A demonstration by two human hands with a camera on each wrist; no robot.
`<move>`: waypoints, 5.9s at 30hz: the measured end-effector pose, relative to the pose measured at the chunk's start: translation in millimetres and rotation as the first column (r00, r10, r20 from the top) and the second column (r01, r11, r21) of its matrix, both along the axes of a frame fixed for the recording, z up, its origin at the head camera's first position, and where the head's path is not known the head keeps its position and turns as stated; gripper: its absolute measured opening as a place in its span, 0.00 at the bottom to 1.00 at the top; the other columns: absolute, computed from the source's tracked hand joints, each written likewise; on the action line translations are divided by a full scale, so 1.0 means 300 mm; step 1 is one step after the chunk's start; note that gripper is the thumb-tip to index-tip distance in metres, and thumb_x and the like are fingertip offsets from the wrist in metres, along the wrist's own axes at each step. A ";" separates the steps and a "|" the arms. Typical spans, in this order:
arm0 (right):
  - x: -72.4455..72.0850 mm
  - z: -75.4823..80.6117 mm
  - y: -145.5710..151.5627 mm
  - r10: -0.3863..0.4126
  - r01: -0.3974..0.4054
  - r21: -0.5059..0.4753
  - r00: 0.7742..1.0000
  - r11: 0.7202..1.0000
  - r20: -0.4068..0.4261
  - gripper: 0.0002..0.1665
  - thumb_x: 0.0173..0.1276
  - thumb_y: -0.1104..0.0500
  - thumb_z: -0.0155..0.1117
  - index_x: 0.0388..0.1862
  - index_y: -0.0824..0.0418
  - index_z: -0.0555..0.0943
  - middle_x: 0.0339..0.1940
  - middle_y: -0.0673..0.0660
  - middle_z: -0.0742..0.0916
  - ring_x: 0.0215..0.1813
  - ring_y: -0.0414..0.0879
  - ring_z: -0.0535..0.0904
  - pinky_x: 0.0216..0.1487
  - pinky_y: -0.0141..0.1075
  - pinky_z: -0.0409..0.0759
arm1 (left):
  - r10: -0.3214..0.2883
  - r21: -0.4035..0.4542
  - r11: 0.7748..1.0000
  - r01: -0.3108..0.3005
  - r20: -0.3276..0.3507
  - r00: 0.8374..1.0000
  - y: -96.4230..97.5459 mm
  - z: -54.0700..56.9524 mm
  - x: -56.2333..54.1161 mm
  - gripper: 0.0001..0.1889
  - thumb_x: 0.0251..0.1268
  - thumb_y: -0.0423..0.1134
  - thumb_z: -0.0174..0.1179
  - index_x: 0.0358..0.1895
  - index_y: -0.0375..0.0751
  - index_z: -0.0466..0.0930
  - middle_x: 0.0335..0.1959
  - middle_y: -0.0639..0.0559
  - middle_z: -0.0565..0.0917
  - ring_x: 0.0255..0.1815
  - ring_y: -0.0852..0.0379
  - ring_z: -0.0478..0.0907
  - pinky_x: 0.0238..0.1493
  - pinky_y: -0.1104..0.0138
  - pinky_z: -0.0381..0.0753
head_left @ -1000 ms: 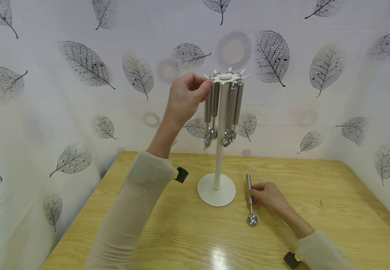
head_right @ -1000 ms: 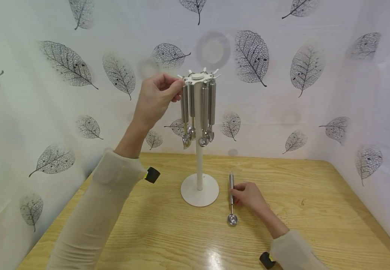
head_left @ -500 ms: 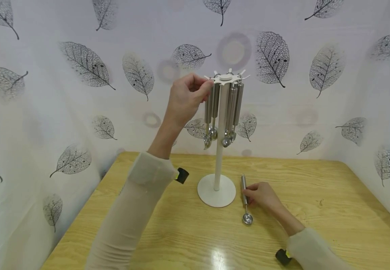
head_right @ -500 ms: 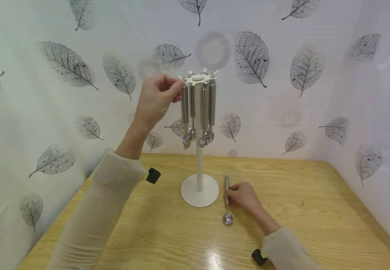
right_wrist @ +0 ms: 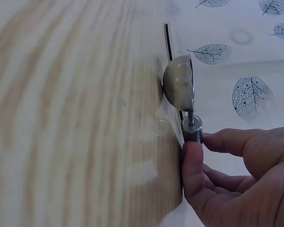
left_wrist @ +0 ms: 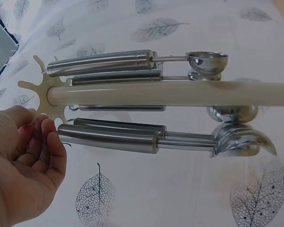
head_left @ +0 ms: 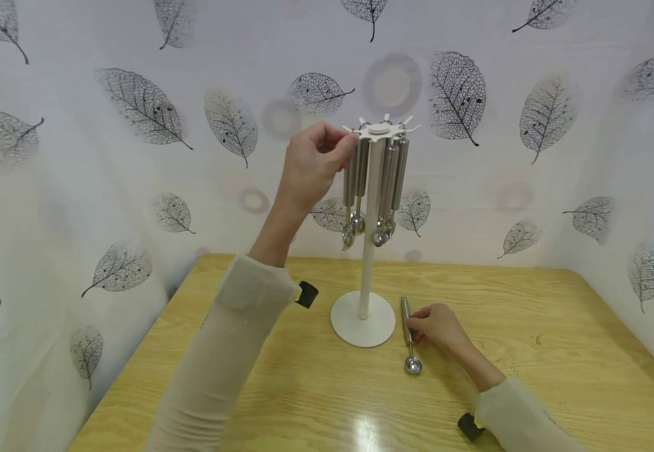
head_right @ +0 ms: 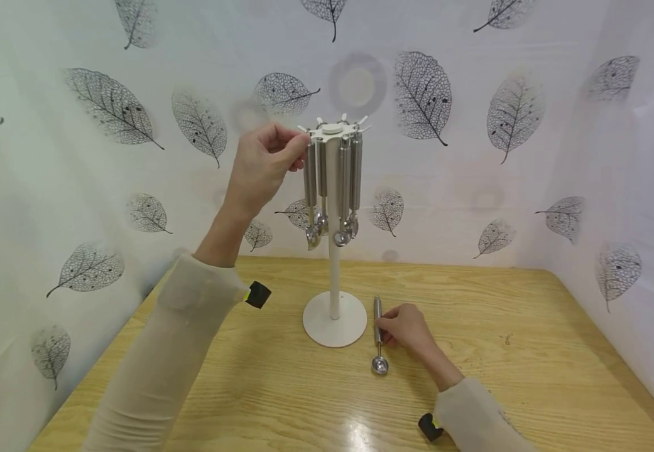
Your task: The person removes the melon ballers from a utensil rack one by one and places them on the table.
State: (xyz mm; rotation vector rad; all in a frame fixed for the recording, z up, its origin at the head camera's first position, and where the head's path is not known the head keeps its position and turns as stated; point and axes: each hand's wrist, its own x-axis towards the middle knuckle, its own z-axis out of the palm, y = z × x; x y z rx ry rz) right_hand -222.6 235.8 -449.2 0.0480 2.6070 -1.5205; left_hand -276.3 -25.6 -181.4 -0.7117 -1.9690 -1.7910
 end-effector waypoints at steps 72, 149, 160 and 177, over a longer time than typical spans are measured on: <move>0.016 0.723 -0.174 0.010 -0.211 -0.272 0.806 0.939 -0.591 0.19 0.81 0.67 0.61 0.65 0.76 0.78 0.57 0.68 0.86 0.53 0.49 0.87 0.57 0.32 0.84 | 0.007 -0.032 0.999 -0.006 0.027 1.000 -0.005 0.007 0.002 0.06 0.76 0.31 0.66 0.44 0.29 0.84 0.33 0.46 0.84 0.33 0.56 0.80 0.41 0.68 0.84; 0.123 0.656 0.019 0.061 -0.046 0.040 0.831 0.998 -0.553 0.17 0.79 0.54 0.69 0.54 0.68 0.86 0.41 0.52 0.90 0.41 0.46 0.85 0.44 0.27 0.82 | 0.015 -0.016 1.000 -0.014 0.034 0.999 -0.011 0.008 -0.008 0.07 0.76 0.31 0.66 0.46 0.27 0.85 0.34 0.46 0.85 0.32 0.57 0.80 0.39 0.69 0.82; 0.160 0.567 0.134 0.047 -0.026 0.048 0.865 0.999 -0.499 0.16 0.78 0.58 0.69 0.55 0.69 0.84 0.41 0.47 0.90 0.40 0.41 0.86 0.43 0.26 0.83 | -0.006 -0.018 1.000 0.007 0.049 0.999 -0.008 0.011 0.000 0.07 0.76 0.31 0.66 0.46 0.28 0.84 0.33 0.47 0.83 0.33 0.56 0.80 0.41 0.66 0.83; 0.200 0.432 0.226 0.019 -0.011 0.023 0.915 1.000 -0.404 0.16 0.79 0.59 0.68 0.54 0.73 0.83 0.39 0.49 0.91 0.40 0.40 0.87 0.43 0.28 0.84 | -0.022 -0.003 1.000 0.022 0.026 0.999 -0.007 0.006 -0.003 0.07 0.76 0.30 0.66 0.46 0.26 0.83 0.33 0.46 0.84 0.32 0.58 0.80 0.43 0.62 0.86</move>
